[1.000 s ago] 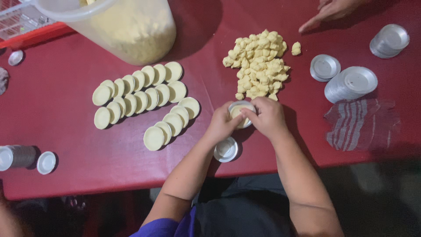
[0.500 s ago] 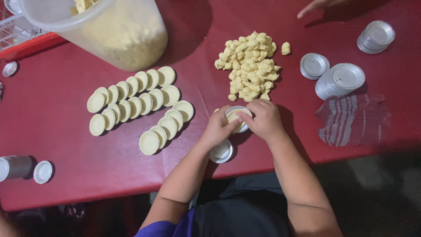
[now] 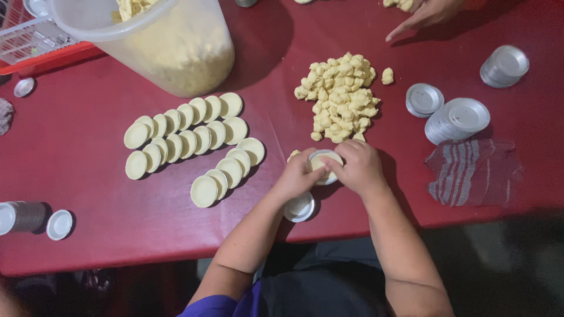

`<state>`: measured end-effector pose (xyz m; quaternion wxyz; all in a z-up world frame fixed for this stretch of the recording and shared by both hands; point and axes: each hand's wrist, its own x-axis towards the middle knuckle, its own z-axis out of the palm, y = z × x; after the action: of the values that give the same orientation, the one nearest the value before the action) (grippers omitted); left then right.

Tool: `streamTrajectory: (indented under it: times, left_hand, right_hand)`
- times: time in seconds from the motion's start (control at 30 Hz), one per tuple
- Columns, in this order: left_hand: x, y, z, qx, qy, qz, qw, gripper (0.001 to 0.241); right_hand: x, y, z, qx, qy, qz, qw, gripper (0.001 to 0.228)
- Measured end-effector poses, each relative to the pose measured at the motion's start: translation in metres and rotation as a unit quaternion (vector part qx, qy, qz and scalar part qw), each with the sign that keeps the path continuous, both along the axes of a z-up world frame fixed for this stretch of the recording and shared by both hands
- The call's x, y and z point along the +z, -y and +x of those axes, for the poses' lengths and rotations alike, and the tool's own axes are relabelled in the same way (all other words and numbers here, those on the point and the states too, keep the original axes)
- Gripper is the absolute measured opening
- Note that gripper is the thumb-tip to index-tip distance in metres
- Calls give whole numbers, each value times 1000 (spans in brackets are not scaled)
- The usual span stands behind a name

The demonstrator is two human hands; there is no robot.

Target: The person picks up a piece of dough, places it inside a small metal tin, and presses it down into the shape of the tin.

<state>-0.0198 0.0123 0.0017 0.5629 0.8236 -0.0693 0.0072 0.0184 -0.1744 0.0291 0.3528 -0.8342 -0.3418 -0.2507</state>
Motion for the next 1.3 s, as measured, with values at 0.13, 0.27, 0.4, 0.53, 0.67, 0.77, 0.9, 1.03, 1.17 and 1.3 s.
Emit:
streamTrajectory:
  times: [0.13, 0.27, 0.4, 0.53, 0.67, 0.77, 0.9, 1.03, 1.17, 1.3]
  left_hand:
    - [18, -3, 0, -4, 9, 20, 1000, 34]
    - [13, -2, 4, -2, -38, -28, 999, 25]
    - [19, -7, 1, -17, -49, -39, 998, 24]
    - [5, -6, 5, -17, -45, -22, 999, 22]
    - [10, -6, 7, -13, -61, -8, 998, 29]
    - [10, -9, 10, -13, -77, 24, 997, 32]
    - [14, -7, 3, -33, -73, 19, 997, 28]
    - [1, -10, 6, -43, -50, 31, 997, 25]
    - [-2, -10, 7, -28, -47, 22, 998, 28]
    - [1, -10, 1, -12, -53, 49, 997, 42]
  right_hand:
    - [-13, 0, 2, -2, -3, -10, 1000, 38]
    - [-9, -1, 1, -7, -11, -17, 1000, 43]
    - [-15, 1, 1, -13, -28, -2, 1000, 46]
    - [-9, -1, 1, 3, -17, -23, 1000, 38]
    - [-2, 0, 1, 10, -21, -18, 1000, 37]
    - [-6, 0, 3, 15, -26, -14, 999, 36]
    - [-14, 2, 4, 1, -27, -17, 999, 44]
    - [9, -2, -2, 26, -29, -37, 999, 38]
    - [1, 1, -1, -14, -11, -42, 999, 43]
    - [-6, -2, -1, -21, 5, -49, 999, 39]
